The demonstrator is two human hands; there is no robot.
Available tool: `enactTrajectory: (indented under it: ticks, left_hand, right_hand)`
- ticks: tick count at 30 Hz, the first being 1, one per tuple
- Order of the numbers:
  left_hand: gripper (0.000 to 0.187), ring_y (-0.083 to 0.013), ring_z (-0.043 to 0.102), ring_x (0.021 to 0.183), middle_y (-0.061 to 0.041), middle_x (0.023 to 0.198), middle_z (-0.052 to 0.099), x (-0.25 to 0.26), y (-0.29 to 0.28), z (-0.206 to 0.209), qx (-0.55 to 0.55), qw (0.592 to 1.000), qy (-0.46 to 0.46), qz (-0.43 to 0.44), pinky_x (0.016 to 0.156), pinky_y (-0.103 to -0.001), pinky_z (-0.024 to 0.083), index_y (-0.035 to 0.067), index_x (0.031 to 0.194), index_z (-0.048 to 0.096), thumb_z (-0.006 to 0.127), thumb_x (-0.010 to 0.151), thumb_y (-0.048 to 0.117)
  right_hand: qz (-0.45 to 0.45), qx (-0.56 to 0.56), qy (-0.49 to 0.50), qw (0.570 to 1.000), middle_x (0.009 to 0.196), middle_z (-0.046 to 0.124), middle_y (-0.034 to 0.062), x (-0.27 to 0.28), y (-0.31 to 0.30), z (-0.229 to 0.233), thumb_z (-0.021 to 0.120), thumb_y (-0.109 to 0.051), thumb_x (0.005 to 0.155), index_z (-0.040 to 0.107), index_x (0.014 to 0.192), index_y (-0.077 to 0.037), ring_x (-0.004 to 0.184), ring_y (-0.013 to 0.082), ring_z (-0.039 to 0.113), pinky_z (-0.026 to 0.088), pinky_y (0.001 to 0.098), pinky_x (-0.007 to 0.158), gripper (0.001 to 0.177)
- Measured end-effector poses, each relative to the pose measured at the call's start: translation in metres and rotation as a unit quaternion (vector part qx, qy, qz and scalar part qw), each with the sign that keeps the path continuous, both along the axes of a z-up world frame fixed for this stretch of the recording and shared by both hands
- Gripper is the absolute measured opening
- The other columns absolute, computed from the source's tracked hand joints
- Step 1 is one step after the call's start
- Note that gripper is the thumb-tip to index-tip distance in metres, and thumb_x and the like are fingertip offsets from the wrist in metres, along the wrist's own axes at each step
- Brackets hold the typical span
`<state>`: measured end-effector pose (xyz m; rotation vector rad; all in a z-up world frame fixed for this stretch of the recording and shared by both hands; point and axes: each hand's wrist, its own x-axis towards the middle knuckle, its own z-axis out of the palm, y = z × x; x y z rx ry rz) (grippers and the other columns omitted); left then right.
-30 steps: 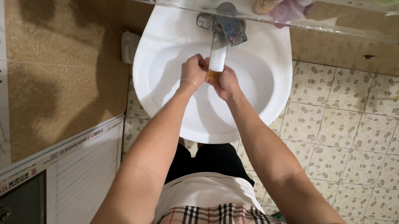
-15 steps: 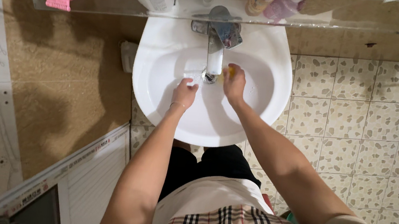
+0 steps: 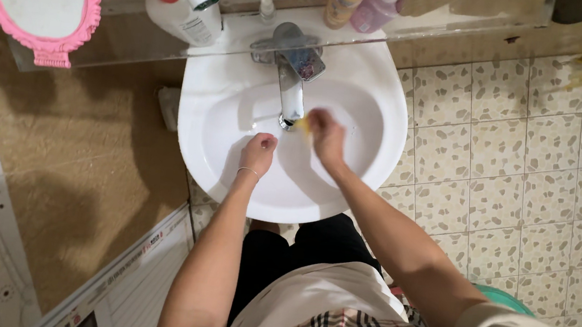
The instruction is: The person scrubs a bathroom sink and faucet using a yellow sponge under running water, then rinses the sponge and wipes the sink basin. The person also wipes a small pink-framed mirror with a white cloth.
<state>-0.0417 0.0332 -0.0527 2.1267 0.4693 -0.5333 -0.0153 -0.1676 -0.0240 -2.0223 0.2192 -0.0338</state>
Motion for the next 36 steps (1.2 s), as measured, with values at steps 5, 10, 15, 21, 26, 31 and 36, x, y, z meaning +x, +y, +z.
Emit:
enactTrajectory:
  ticks: [5,10,15,21,26,31,36]
  left_hand:
    - [0.036,-0.0287,0.070,0.112,-0.012,0.128,0.069,0.025,-0.028,0.013,-0.433,0.876,0.091,0.191,0.099,-0.041,0.055,0.006,0.137,0.057,0.052,0.104,0.020]
    - [0.044,-0.0275,0.066,0.116,-0.009,0.136,0.063,0.045,-0.049,0.032,-0.574,0.776,0.114,0.237,0.104,-0.040,0.051,0.011,0.145,0.048,0.036,0.107,0.030]
    - [0.046,-0.0285,0.066,0.118,-0.008,0.135,0.064,0.057,-0.050,0.041,-0.566,0.780,0.132,0.231,0.106,-0.040,0.048,0.013,0.143,0.049,0.033,0.107,0.037]
    - [0.045,-0.0281,0.067,0.116,-0.009,0.130,0.065,0.056,-0.045,0.049,-0.525,0.807,0.141,0.231,0.105,-0.041,0.048,0.014,0.143,0.051,0.038,0.108,0.040]
    - [0.045,-0.0272,0.068,0.116,-0.008,0.132,0.066,0.054,-0.049,0.053,-0.532,0.802,0.154,0.226,0.107,-0.039,0.048,0.014,0.146,0.049,0.034,0.107,0.030]
    - [0.046,-0.0247,0.068,0.114,-0.009,0.133,0.066,0.060,-0.045,0.053,-0.524,0.810,0.156,0.210,0.103,-0.037,0.049,0.016,0.148,0.048,0.032,0.106,0.024]
    - [0.045,-0.0228,0.067,0.110,-0.005,0.126,0.067,0.052,-0.042,0.048,-0.516,0.811,0.162,0.221,0.096,-0.034,0.050,0.016,0.147,0.051,0.035,0.105,0.025]
  right_hand:
    - [-0.045,-0.118,-0.129,0.984,0.126,0.070,0.0181,0.048,-0.017,0.062,0.063,0.001,0.095,0.067,0.124,-0.001,0.118,0.0342,0.064,0.053,0.0412,0.101,0.029]
    - [0.159,-0.386,-0.177,0.891,0.153,0.045,0.0332,0.066,-0.006,0.063,0.066,-0.004,0.075,0.055,0.102,0.005,0.148,0.0489,0.029,0.027,0.0605,0.119,0.031]
    - [0.131,-0.356,-0.125,0.917,0.154,0.040,0.0298,0.087,-0.005,0.043,0.054,-0.002,0.092,0.035,0.153,0.014,0.151,0.0445,0.025,0.016,0.0604,0.126,0.066]
    - [0.153,-0.372,-0.112,0.909,0.158,0.042,0.0210,0.078,-0.016,0.045,0.047,0.004,0.095,0.034,0.154,0.004,0.156,0.0389,0.025,0.011,0.0605,0.126,0.060]
    - [0.143,-0.371,-0.149,0.905,0.157,0.044,0.0241,0.088,-0.016,0.058,0.046,0.005,0.089,0.036,0.152,0.006,0.151,0.0404,0.030,0.013,0.0581,0.125,0.065]
    - [0.127,-0.312,-0.129,0.933,0.152,0.044,0.0273,0.076,-0.010,0.063,0.046,0.009,0.088,0.043,0.147,0.006,0.148,0.0401,0.037,0.030,0.0494,0.126,0.059]
    - [0.080,-0.211,-0.055,0.973,0.140,0.059,0.0244,0.032,0.001,0.072,0.049,0.005,0.097,0.049,0.139,-0.001,0.131,0.0412,0.055,0.049,0.0472,0.107,0.043]
